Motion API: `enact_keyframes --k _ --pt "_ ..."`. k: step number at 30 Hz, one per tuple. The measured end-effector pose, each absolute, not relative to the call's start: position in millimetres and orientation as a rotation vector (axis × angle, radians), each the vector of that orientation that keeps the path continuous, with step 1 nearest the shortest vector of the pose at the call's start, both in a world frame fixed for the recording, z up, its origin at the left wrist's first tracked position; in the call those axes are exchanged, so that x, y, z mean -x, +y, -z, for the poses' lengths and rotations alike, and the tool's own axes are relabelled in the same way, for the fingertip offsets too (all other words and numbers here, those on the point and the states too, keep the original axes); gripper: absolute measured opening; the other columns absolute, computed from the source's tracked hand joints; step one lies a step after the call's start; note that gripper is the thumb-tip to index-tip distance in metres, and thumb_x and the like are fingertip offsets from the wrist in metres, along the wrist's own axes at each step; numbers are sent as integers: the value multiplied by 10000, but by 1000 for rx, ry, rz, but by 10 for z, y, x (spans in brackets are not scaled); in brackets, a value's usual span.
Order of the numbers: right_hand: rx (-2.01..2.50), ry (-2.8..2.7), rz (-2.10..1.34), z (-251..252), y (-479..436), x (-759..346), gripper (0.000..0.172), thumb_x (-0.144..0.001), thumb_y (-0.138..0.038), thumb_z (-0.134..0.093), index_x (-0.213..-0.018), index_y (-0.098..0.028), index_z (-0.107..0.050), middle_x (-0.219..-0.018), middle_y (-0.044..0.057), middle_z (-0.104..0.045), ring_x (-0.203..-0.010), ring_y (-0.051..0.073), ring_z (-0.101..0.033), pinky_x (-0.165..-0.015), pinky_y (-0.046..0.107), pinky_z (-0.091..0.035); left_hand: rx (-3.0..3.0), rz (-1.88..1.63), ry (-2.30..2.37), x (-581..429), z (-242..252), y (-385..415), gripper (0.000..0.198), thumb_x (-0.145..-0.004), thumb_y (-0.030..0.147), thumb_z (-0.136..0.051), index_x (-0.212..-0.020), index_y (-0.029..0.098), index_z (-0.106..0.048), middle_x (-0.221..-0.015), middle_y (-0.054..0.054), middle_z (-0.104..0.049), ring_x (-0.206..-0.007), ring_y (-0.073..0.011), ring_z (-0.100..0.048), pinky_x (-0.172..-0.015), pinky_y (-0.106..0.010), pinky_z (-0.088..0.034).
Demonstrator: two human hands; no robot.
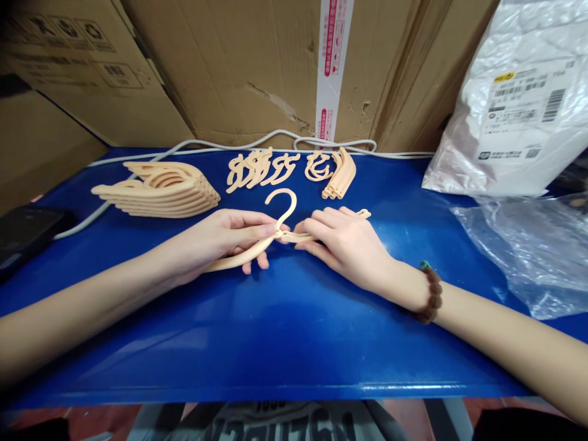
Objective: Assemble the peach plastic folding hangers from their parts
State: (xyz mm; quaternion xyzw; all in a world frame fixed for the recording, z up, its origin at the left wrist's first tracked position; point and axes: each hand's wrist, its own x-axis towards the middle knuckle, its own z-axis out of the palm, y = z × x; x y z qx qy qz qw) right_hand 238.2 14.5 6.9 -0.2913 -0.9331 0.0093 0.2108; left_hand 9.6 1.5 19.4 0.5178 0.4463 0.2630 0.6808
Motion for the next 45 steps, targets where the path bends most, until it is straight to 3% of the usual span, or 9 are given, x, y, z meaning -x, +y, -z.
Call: enact_keyframes --k 8,15,34,45 --pt "769 -2610 -47 -82 140 -2404 246 -982 -343 -491 -1064 -197 -670 -876 30 -689 -771 145 -591 -678 286 -365 -1172 -578 1004 -82 -173 38 162 -865 300 -659 -939 170 -721 -828 -49 -737 -729 -118 -675 -550 -149 -521" --pt "737 -2650 -17 -92 138 -2411 272 -992 -352 -463 -1070 -200 -675 -840 29 -662 -752 144 -567 -670 288 -341 -1200 -553 1035 -98 -180 33 173 -836 316 -675 -913 166 -716 -837 -52 -728 -789 -144 -672 -584 -182 -537" --pt "728 -2677 87 -103 96 -2377 315 -1005 -342 -427 -1096 -159 -667 -803 37 -646 -706 143 -544 -646 272 -370 -1271 -642 1007 -89 -129 44 148 -847 284 -653 -885 144 -683 -763 -24 -701 -690 -109 -644 -596 -180 -521" --pt "744 -2623 -369 -116 139 -2423 222 -956 -366 -536 -999 -196 -672 -883 28 -685 -814 150 -598 -724 274 -387 -1271 -548 922 -55 -173 54 106 -875 200 -634 -941 142 -693 -782 -18 -711 -672 -92 -642 -574 -157 -516"
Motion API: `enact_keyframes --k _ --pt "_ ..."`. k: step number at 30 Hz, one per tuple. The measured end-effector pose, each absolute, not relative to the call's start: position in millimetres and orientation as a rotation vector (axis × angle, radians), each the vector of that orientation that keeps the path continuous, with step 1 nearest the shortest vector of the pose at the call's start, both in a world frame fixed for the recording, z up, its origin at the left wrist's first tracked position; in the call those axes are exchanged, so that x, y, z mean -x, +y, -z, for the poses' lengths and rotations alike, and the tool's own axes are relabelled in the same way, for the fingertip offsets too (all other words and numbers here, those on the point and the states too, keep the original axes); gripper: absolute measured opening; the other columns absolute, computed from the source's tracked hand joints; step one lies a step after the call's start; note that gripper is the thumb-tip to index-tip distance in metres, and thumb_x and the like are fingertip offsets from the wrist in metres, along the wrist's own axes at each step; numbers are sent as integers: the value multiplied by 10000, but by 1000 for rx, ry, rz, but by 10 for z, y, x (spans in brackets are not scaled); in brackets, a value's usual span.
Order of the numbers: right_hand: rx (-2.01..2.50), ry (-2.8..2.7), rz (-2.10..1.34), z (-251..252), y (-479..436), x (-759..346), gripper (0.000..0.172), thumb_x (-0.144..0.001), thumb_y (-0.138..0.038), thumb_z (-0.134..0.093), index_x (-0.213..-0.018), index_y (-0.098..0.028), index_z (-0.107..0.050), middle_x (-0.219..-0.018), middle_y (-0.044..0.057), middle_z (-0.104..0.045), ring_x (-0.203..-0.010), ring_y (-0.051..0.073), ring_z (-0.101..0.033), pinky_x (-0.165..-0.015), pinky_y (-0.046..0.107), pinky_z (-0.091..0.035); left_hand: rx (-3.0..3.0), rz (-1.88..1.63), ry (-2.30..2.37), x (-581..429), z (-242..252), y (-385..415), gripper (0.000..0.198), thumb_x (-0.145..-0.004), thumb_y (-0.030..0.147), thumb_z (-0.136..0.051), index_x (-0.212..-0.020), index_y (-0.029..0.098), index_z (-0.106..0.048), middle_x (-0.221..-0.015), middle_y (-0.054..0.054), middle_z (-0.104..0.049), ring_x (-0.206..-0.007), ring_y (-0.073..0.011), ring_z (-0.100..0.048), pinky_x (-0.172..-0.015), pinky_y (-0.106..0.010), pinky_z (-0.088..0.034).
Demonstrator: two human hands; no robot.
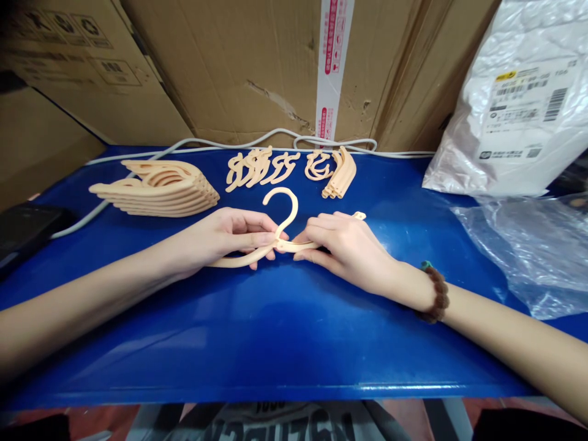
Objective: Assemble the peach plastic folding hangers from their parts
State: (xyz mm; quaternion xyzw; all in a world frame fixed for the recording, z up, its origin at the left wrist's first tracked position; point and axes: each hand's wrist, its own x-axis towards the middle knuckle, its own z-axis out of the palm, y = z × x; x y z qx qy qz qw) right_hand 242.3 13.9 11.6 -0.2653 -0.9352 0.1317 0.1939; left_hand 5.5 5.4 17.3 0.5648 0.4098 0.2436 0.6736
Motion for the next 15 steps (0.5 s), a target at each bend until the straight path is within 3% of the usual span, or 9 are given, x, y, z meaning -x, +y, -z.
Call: enact_keyframes --k 7,15 --pt "708 -2636 -374 -114 142 -2441 188 -939 -352 -571 -975 -201 -677 -865 13 -679 -782 137 -582 -714 266 -367 -1303 -490 843 -35 -189 88 79 -881 180 -636 -889 124 -691 -743 -12 -708 -601 -69 -622 -570 -154 -518" --pt "694 -2654 -300 -111 155 -2476 206 -949 -342 -553 -972 -187 -686 -854 33 -679 -771 148 -576 -701 278 -358 -1308 -464 843 14 -179 99 111 -883 216 -656 -929 136 -717 -787 -30 -744 -651 -81 -660 -588 -139 -538"
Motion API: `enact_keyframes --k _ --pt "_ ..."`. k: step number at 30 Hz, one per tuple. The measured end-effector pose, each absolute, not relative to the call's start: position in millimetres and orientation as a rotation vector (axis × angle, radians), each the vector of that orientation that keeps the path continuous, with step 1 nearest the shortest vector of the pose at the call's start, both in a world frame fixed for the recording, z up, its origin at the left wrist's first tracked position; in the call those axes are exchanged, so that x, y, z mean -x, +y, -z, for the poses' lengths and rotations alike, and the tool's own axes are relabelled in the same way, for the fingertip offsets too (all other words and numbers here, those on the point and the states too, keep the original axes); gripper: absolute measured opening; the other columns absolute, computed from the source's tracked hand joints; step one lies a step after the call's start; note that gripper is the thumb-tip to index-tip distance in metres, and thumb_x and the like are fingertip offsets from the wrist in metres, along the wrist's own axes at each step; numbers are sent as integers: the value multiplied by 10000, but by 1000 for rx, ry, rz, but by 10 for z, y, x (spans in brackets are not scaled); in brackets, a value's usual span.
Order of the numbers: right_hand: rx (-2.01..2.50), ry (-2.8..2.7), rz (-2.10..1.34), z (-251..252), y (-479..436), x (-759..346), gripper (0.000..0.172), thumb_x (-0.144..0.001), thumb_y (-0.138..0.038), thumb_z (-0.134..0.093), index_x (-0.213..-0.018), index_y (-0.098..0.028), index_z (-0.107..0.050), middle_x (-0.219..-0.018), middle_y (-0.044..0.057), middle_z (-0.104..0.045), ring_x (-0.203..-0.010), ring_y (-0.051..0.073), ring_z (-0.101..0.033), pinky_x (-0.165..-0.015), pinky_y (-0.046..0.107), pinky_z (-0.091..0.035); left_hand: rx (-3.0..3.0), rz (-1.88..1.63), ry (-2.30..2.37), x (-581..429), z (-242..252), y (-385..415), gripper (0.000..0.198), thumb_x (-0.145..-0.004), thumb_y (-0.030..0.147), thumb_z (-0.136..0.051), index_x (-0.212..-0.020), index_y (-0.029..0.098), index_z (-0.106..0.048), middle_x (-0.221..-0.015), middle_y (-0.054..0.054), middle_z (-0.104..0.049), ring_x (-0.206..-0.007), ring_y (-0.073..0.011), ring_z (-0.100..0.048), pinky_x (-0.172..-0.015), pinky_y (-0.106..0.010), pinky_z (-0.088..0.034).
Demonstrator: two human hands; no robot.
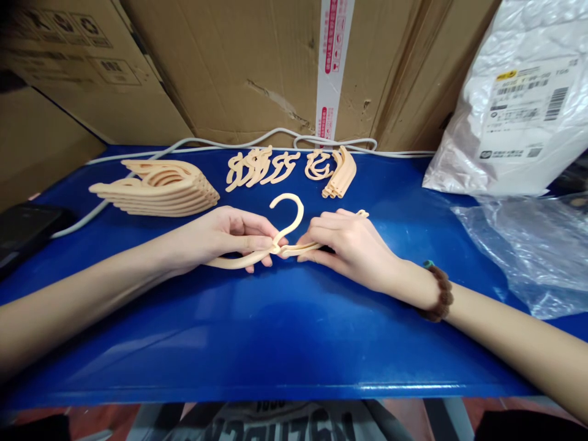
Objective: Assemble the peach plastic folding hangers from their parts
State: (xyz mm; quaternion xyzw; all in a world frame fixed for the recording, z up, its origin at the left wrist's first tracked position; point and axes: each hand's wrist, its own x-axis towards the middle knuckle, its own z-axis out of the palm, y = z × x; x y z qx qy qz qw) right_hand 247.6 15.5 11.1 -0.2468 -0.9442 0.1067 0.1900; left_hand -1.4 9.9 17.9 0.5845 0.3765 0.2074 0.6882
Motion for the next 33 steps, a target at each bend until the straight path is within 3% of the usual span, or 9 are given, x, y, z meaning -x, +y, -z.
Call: enact_keyframes --k 33 --pt "630 -2655 -173 -96 139 -2414 197 -957 -326 -543 -988 -199 -691 -852 19 -694 -742 134 -563 -675 272 -339 -1278 -455 890 -15 -152 119 107 -874 230 -664 -895 142 -720 -748 -12 -735 -577 -60 -632 -550 -124 -516"
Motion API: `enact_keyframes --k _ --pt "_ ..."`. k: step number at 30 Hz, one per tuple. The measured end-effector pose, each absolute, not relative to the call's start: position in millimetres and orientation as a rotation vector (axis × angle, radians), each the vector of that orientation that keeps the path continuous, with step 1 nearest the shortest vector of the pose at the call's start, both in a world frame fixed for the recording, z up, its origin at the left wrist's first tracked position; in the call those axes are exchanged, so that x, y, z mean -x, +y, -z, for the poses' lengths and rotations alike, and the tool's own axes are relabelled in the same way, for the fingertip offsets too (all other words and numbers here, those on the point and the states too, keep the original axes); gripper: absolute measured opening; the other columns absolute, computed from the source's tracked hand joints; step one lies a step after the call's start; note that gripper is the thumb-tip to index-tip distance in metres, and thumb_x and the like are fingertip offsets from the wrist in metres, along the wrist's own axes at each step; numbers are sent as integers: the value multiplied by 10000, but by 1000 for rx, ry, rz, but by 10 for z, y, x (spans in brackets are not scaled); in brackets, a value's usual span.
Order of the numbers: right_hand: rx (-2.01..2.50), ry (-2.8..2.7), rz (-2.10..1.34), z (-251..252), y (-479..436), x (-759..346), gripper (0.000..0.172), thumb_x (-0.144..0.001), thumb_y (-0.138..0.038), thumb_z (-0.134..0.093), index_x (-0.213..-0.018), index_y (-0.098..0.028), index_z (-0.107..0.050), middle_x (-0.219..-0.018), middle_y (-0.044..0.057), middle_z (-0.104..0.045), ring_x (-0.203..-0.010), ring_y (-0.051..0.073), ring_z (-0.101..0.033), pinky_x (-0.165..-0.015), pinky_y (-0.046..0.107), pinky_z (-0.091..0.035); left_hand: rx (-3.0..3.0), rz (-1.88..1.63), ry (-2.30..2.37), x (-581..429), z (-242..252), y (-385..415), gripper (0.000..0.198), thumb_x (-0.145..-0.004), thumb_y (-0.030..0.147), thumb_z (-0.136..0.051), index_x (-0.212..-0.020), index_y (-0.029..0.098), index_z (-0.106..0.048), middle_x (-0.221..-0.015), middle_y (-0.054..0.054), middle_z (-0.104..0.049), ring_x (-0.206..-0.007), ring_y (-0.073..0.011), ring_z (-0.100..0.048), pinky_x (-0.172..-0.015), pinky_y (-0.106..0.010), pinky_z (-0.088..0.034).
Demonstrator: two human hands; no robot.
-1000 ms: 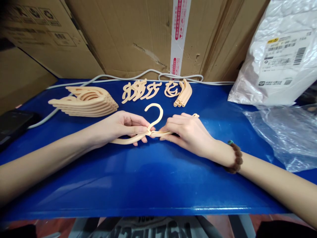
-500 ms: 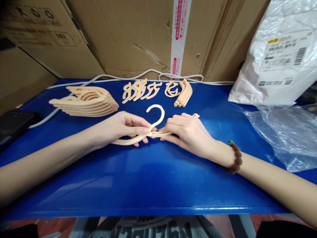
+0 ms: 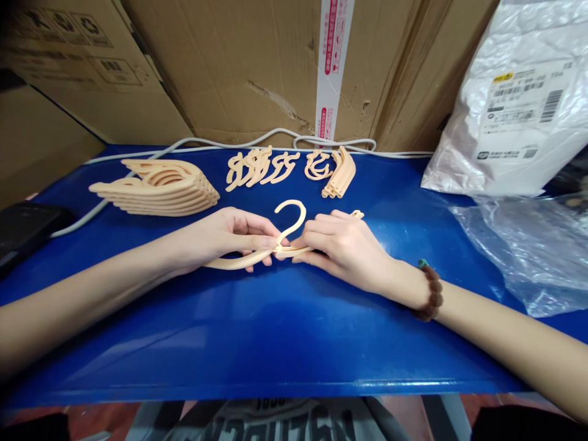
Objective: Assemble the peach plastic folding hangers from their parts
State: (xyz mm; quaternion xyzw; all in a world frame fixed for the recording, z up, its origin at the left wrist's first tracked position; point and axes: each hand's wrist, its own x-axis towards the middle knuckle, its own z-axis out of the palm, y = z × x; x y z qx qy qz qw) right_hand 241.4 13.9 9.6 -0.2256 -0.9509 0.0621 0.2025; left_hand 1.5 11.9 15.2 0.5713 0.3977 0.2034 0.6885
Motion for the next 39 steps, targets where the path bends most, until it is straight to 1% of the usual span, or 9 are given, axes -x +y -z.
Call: enact_keyframes --k 7,13,20,23,27,34,39 --pt "684 -2624 -207 -101 167 -2456 211 -956 -337 -544 -1006 -195 -692 -854 30 -692 -768 143 -592 -669 279 -345 -1232 -483 929 -19 -202 103 46 -842 172 -679 -853 146 -714 -735 -5 -730 -591 -64 -634 -554 -126 -502" --pt "695 -2629 -214 -94 165 -2450 210 -954 -341 -548 -1022 -203 -691 -866 24 -701 -777 140 -598 -685 280 -354 -1186 -520 928 -23 -150 110 131 -821 234 -714 -940 184 -731 -752 -11 -731 -628 -97 -659 -545 -154 -523" --pt "678 -2650 -169 -83 149 -2437 219 -965 -331 -527 -1003 -187 -688 -871 38 -703 -786 151 -601 -678 284 -341 -1205 -501 925 -7 -143 112 155 -817 265 -722 -952 191 -736 -747 -15 -734 -657 -106 -670 -556 -150 -521" --pt "672 -2636 -141 -86 144 -2429 218 -969 -329 -521 -986 -183 -682 -859 35 -697 -768 143 -589 -668 279 -331 -1217 -483 950 -13 -160 111 150 -831 267 -705 -949 178 -730 -725 -12 -726 -614 -96 -652 -546 -155 -514" --pt "643 -2638 -127 -95 138 -2419 220 -972 -329 -515 -962 -181 -677 -851 30 -694 -730 133 -561 -665 274 -333 -1253 -497 1008 -44 -188 99 110 -813 228 -703 -885 146 -717 -710 0 -702 -551 -77 -600 -531 -166 -500" --pt "610 -2649 -65 -101 129 -2421 246 -977 -324 -501 -1017 -172 -690 -800 22 -664 -689 127 -525 -646 266 -341 -1360 -569 1001 -62 -179 71 113 -802 225 -689 -865 132 -703 -712 3 -685 -582 -74 -587 -580 -173 -477" --pt "626 -2655 -15 -103 118 -2421 290 -991 -333 -470 -1069 -163 -691 -784 28 -659 -692 126 -542 -642 264 -352 -1402 -615 1034 -76 -172 43 172 -792 294 -694 -842 130 -694 -716 -4 -677 -573 -81 -566 -558 -181 -446"
